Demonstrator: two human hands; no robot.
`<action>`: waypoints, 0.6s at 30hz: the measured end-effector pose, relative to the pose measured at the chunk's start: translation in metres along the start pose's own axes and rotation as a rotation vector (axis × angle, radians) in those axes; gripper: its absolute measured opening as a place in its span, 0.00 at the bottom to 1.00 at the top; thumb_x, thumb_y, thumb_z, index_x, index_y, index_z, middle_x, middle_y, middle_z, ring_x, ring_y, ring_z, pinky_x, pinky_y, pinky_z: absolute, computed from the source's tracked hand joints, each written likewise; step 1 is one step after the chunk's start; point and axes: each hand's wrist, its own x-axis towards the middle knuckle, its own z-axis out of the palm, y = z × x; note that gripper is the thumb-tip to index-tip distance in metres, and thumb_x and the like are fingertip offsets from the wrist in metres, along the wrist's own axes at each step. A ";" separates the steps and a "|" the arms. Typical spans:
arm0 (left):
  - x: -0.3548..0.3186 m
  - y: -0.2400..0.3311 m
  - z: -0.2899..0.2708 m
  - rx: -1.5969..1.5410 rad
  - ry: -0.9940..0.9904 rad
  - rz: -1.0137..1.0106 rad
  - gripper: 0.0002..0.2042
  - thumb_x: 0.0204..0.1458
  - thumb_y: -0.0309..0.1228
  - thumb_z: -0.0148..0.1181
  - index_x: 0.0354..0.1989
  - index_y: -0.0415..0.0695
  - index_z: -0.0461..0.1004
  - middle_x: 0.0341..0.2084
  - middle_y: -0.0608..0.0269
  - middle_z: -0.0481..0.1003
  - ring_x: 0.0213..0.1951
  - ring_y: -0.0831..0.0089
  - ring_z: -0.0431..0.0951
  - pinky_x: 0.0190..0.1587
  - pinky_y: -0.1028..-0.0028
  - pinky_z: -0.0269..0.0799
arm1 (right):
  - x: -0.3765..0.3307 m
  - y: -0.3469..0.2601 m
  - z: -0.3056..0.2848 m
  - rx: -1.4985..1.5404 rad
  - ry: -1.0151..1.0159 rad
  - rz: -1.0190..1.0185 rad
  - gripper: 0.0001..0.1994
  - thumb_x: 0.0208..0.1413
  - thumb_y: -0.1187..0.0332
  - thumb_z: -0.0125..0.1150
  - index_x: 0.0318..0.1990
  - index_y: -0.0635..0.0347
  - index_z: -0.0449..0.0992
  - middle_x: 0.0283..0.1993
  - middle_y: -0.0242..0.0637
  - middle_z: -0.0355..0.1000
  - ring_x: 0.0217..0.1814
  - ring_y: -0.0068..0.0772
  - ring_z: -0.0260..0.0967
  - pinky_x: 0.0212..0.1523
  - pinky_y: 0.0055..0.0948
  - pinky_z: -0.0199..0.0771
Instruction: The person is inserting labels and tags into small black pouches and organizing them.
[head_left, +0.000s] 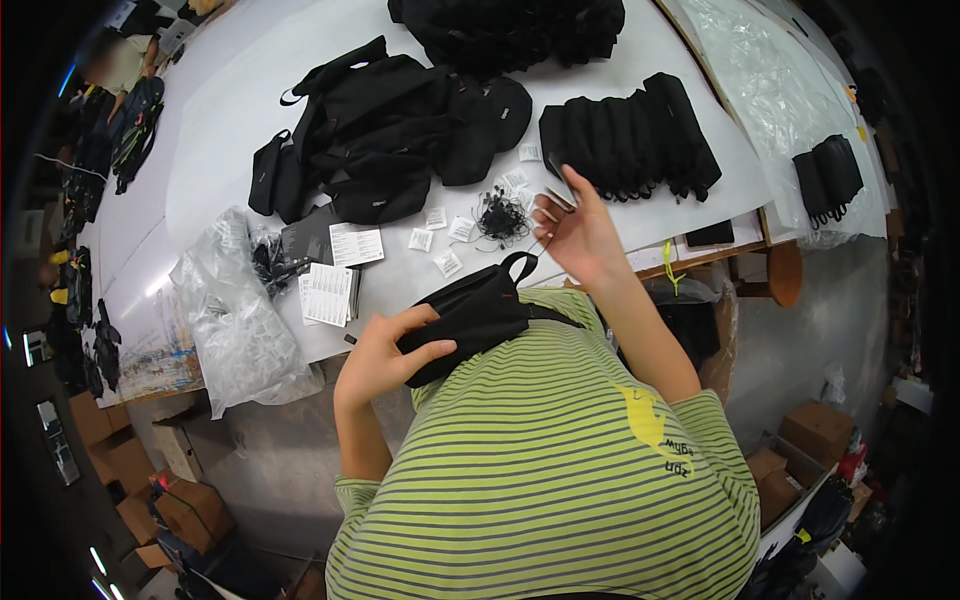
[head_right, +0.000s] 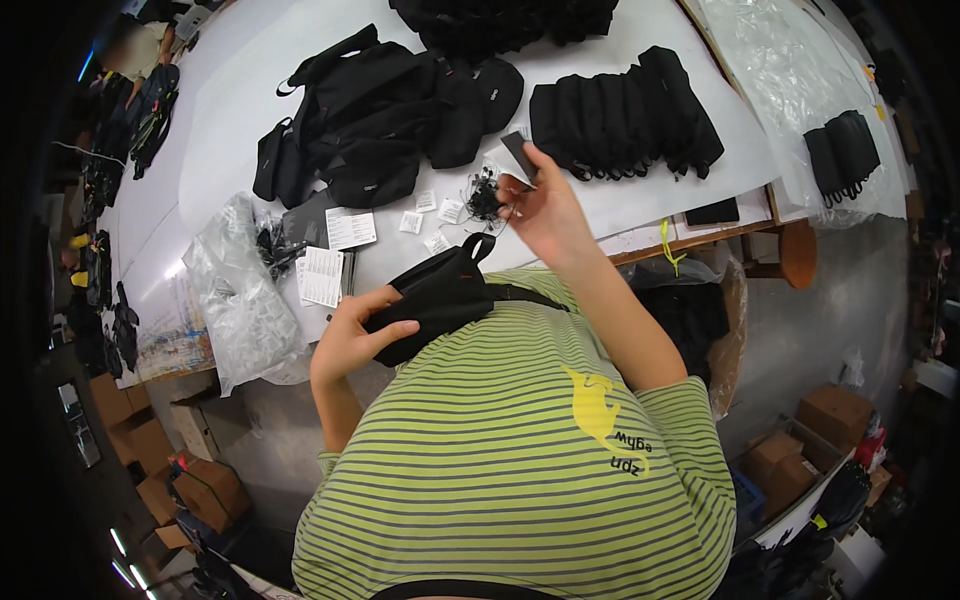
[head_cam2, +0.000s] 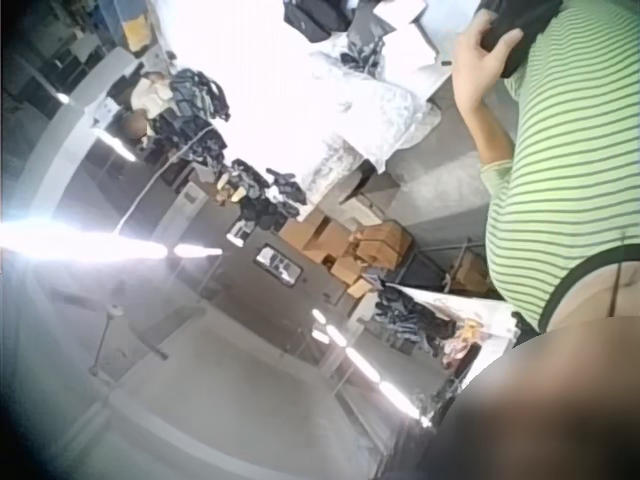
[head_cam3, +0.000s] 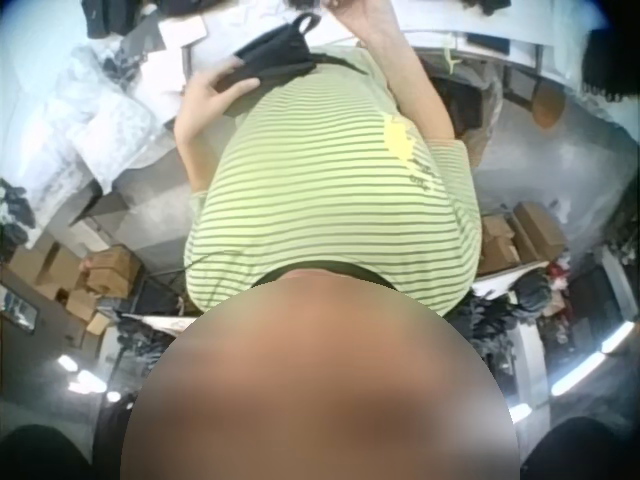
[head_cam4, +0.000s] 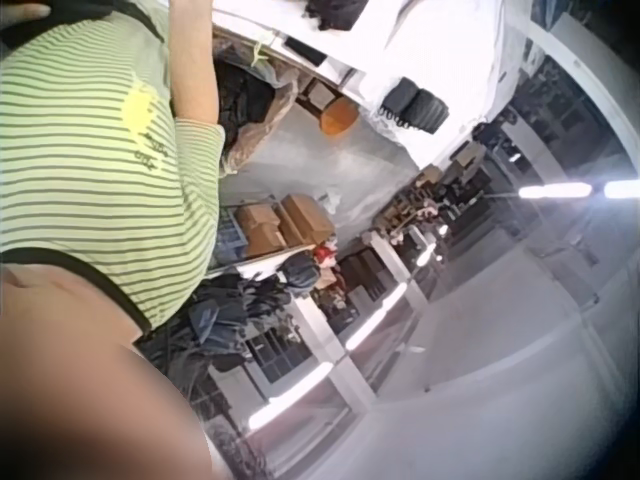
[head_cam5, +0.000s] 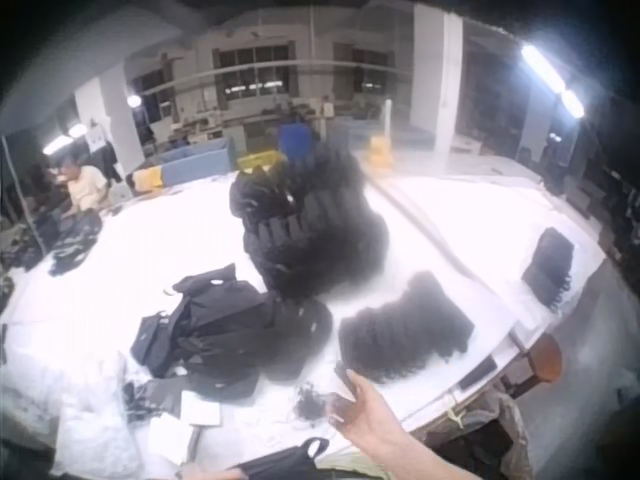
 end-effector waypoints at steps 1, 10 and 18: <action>-0.001 0.001 0.001 0.002 0.002 -0.001 0.14 0.44 0.34 0.66 0.30 0.36 0.71 0.15 0.60 0.69 0.16 0.78 0.62 0.22 0.79 0.61 | 0.001 0.003 0.005 0.001 -0.002 0.002 0.13 0.53 0.55 0.58 0.32 0.56 0.71 0.26 0.31 0.68 0.26 0.26 0.60 0.27 0.23 0.60; -0.003 0.009 0.006 0.049 0.022 -0.027 0.15 0.44 0.36 0.65 0.32 0.37 0.71 0.18 0.56 0.71 0.15 0.72 0.64 0.21 0.76 0.62 | 0.016 0.009 0.030 -0.158 -0.083 0.022 0.14 0.55 0.56 0.50 0.26 0.56 0.65 0.17 0.28 0.59 0.16 0.19 0.53 0.18 0.20 0.55; 0.004 0.008 0.006 0.119 0.041 0.012 0.16 0.45 0.39 0.63 0.32 0.37 0.72 0.19 0.53 0.72 0.14 0.64 0.66 0.21 0.73 0.63 | 0.017 0.008 0.036 -0.109 -0.136 0.088 0.17 0.55 0.53 0.53 0.23 0.54 0.61 0.13 0.24 0.48 0.15 0.17 0.43 0.17 0.19 0.44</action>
